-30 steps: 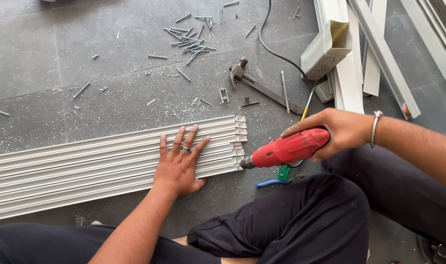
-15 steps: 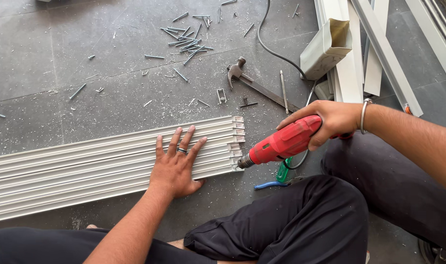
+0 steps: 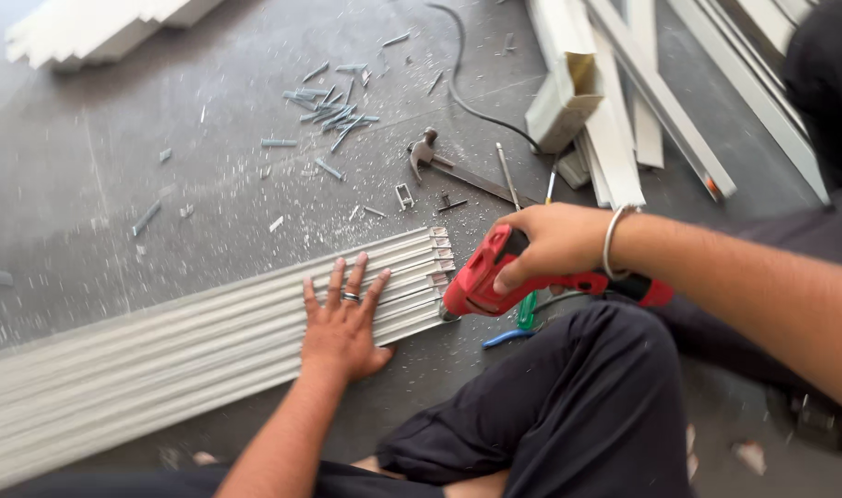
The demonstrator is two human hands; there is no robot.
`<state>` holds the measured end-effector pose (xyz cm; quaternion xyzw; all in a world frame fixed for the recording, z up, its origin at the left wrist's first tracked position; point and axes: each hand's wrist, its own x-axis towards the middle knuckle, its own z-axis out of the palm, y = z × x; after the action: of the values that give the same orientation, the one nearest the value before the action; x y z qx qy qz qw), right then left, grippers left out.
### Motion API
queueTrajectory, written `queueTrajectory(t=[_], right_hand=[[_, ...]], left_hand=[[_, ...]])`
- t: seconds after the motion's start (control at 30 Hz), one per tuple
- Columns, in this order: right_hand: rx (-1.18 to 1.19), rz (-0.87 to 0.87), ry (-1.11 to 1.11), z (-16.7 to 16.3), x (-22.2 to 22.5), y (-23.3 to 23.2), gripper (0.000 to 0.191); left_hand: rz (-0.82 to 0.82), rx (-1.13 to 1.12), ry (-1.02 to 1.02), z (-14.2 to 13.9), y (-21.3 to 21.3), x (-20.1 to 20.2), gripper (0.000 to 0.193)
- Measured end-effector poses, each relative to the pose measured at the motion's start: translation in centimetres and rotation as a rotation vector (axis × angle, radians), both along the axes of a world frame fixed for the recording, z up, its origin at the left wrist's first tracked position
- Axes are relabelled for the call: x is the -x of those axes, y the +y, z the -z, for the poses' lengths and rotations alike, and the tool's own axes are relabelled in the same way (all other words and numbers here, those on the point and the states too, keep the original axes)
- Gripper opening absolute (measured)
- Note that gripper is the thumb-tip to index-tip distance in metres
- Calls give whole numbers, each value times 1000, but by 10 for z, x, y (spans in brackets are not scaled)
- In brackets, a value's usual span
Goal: The person uses a red corded drill to drive screws into a stack of white metal profiles laid on the floor. They hold the profiles steady with one hand while operating the drill with the other, then briefly reposition the stack before continuing to drill.
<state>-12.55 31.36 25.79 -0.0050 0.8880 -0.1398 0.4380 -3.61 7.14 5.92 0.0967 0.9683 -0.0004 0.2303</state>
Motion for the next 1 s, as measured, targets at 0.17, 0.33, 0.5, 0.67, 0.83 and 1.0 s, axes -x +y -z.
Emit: queueTrajectory(t=[0.17, 0.33, 0.5, 0.67, 0.83, 1.0], right_hand=[[114, 303, 13, 2, -25, 10, 56], [229, 489, -28, 9, -30, 27, 52], [293, 612, -170, 33, -8, 58, 51], [513, 635, -273, 74, -15, 105, 51], [556, 718, -349, 106, -2, 137, 50], [521, 822, -419, 126, 7, 149, 49]], left_hand=[[47, 5, 39, 1, -2, -6, 118], [55, 21, 31, 3, -3, 1, 120], [53, 63, 11, 5, -4, 2, 119], [1, 49, 16, 3, -2, -2, 121], [21, 117, -16, -2, 1, 2, 118], [26, 124, -59, -2, -1, 2, 117]])
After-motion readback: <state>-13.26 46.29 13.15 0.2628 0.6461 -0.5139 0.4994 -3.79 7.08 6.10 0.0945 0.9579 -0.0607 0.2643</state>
